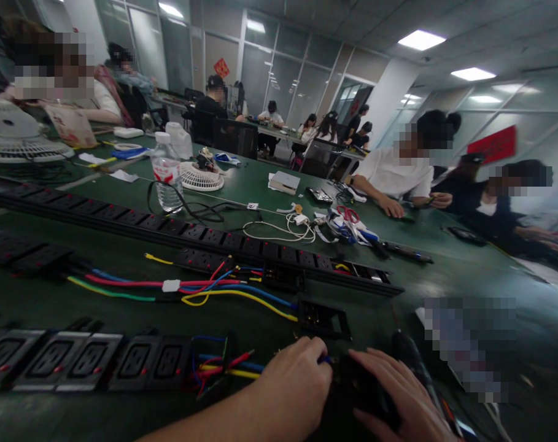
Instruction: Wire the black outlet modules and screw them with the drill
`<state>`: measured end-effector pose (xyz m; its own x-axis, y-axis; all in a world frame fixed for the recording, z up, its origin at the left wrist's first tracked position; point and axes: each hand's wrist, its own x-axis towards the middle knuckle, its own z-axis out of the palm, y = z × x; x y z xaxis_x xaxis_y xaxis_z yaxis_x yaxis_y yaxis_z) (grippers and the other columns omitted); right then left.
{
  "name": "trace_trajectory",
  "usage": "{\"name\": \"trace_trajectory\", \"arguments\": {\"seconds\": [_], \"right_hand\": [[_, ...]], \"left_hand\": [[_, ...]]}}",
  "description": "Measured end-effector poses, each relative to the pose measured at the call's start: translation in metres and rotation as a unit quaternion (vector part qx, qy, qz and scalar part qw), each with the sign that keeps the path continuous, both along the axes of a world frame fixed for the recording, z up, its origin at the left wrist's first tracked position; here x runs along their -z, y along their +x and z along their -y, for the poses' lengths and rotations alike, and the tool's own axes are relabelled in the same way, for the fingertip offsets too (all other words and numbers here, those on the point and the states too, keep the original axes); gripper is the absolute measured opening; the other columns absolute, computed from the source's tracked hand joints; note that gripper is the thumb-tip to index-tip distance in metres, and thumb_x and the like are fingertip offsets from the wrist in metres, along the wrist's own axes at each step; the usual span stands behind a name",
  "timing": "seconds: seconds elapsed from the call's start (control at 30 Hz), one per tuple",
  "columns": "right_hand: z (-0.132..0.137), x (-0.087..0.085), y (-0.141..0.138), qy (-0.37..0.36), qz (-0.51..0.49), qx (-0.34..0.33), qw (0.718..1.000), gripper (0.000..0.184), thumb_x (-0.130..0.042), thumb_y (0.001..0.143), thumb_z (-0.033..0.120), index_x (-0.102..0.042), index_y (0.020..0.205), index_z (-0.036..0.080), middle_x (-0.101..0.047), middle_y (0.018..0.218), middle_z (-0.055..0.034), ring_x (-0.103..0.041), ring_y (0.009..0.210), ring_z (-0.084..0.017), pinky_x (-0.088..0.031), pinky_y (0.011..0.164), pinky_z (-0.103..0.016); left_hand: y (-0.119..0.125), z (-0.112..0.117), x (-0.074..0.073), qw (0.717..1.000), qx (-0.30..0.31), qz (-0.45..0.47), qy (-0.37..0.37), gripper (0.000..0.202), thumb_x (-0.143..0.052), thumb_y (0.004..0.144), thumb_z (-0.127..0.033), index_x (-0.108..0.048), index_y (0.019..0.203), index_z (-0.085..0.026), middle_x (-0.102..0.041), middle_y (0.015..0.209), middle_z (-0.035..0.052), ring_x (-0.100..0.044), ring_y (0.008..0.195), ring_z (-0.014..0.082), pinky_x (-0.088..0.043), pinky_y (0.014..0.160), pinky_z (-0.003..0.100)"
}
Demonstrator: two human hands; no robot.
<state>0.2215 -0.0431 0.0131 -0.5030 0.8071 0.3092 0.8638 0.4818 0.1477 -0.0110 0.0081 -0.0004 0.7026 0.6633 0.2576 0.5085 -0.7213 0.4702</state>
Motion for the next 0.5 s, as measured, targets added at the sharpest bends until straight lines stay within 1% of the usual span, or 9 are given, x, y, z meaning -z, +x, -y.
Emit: {"name": "trace_trajectory", "arguments": {"seconds": [0.07,0.13,0.23,0.3,0.43,0.5], "right_hand": [[-0.002,0.0,-0.001,-0.007,0.001,0.005,1.0,0.049,-0.031,0.094,0.038,-0.032,0.139,0.016,-0.028,0.134,0.0029,-0.024,0.13,-0.01,-0.011,0.112,-0.022],[-0.002,-0.001,-0.004,-0.004,-0.001,0.006,1.0,0.049,-0.03,0.094,0.037,-0.032,0.138,0.016,-0.028,0.134,0.0026,-0.025,0.129,-0.008,-0.011,0.113,-0.02],[-0.002,-0.005,-0.009,0.007,-0.003,0.002,1.0,0.047,-0.029,0.094,0.036,-0.033,0.136,0.016,-0.029,0.133,0.0038,-0.028,0.126,-0.005,-0.018,0.108,-0.016],[-0.002,-0.008,-0.011,0.018,0.005,-0.006,1.0,0.046,-0.028,0.093,0.033,-0.034,0.135,0.015,-0.03,0.132,0.0041,-0.029,0.125,-0.003,-0.022,0.104,-0.016],[0.0,-0.01,-0.011,0.04,0.026,-0.016,0.999,0.045,-0.028,0.094,0.032,-0.037,0.132,0.012,-0.031,0.132,0.0019,-0.03,0.126,-0.005,-0.028,0.1,-0.02],[0.001,-0.011,-0.01,0.046,0.035,-0.018,0.998,0.045,-0.027,0.094,0.033,-0.037,0.133,0.012,-0.03,0.133,0.0029,-0.03,0.126,-0.005,-0.029,0.1,-0.022]], "left_hand": [[0.001,0.0,0.001,1.0,0.003,-0.003,0.002,0.012,-0.051,0.09,-0.021,-0.061,0.088,-0.016,-0.058,0.099,0.0068,-0.056,0.088,0.0207,-0.052,0.082,0.033],[0.002,0.0,0.002,1.0,0.002,-0.007,0.005,0.014,-0.05,0.091,-0.022,-0.062,0.086,-0.016,-0.058,0.096,0.0067,-0.056,0.087,0.021,-0.052,0.08,0.033],[0.002,0.0,0.003,1.0,0.004,-0.01,0.015,0.014,-0.05,0.09,-0.023,-0.062,0.086,-0.017,-0.058,0.095,0.0061,-0.055,0.086,0.0212,-0.052,0.077,0.033],[0.001,0.0,0.001,1.0,0.012,-0.014,0.022,0.014,-0.049,0.09,-0.022,-0.062,0.086,-0.016,-0.058,0.094,0.0061,-0.055,0.085,0.0209,-0.052,0.075,0.033],[-0.001,0.0,-0.004,0.999,0.02,-0.024,0.034,0.014,-0.05,0.09,-0.021,-0.061,0.085,-0.016,-0.058,0.093,0.007,-0.054,0.084,0.0207,-0.051,0.071,0.032],[-0.001,0.0,-0.006,0.998,0.025,-0.027,0.04,0.014,-0.05,0.089,-0.022,-0.062,0.085,-0.016,-0.058,0.091,0.0071,-0.054,0.083,0.0208,-0.05,0.069,0.031]]}}
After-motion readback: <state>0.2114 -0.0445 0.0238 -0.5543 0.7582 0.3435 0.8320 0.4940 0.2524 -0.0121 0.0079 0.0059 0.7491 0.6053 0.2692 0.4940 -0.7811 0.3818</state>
